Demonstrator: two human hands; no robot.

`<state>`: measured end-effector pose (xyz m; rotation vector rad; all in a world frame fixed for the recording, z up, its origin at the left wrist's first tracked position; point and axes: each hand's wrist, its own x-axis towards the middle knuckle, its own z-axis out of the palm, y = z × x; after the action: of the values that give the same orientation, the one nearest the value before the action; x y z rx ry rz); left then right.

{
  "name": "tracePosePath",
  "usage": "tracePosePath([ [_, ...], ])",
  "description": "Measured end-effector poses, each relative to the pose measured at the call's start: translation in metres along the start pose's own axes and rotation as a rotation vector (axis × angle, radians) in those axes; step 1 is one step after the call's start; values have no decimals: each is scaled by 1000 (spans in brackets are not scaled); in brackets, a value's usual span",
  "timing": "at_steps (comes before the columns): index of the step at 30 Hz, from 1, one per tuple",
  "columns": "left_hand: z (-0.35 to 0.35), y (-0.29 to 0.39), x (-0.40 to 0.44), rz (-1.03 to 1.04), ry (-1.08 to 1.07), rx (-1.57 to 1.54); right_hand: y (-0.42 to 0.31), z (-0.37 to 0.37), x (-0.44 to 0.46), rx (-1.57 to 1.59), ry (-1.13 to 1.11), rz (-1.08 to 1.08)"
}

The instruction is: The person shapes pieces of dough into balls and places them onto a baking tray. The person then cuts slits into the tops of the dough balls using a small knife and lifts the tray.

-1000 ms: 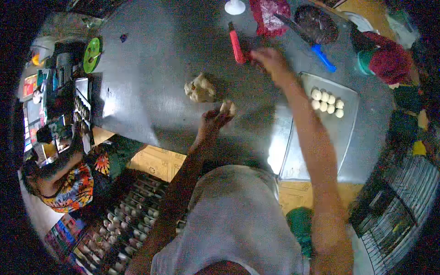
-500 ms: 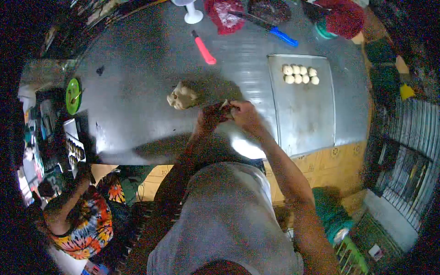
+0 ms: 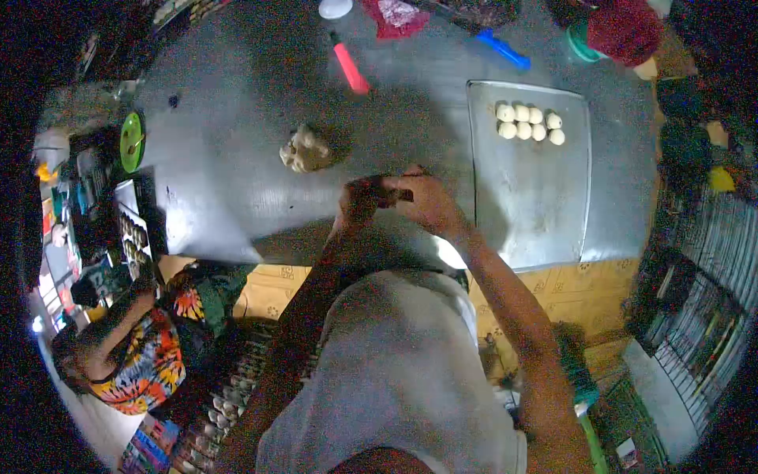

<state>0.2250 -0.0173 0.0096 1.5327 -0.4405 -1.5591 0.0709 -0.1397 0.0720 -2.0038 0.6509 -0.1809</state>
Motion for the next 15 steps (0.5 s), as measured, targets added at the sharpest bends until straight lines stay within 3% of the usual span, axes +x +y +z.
tracePosePath([
  [2, 8, -21, 7, 357, -78, -43, 33, 8, 1, 52, 6, -29],
  [3, 13, -20, 9, 355, -76, -43, 39, 4, 4, 49, -35, 51],
  [5, 19, -13, 12, 480, 42, 746, 46, 2, 3, 49, -73, 123],
  [6, 19, -2, 10, 481, 48, 753, 48, 6, 0, -21, -2, 31],
  [7, 21, 10, 2, 341, 28, 617, 51, 10, -3, -88, 67, -58],
  [8, 24, 17, -8, 194, 2, 475, 56, 11, -6, -6, 14, -198],
  [9, 26, 10, -10, 185, -5, 473, 58, 10, -10, -2, 13, -187],
  [12, 25, -8, -3, 283, 0, 525, 68, 8, -17, -76, -139, -8],
  [14, 12, -34, 12, 662, 26, 843, 97, 33, -24, 43, -38, 145],
  [15, 12, -31, 11, 657, 12, 842, 83, 33, -26, 47, -33, 158],
])
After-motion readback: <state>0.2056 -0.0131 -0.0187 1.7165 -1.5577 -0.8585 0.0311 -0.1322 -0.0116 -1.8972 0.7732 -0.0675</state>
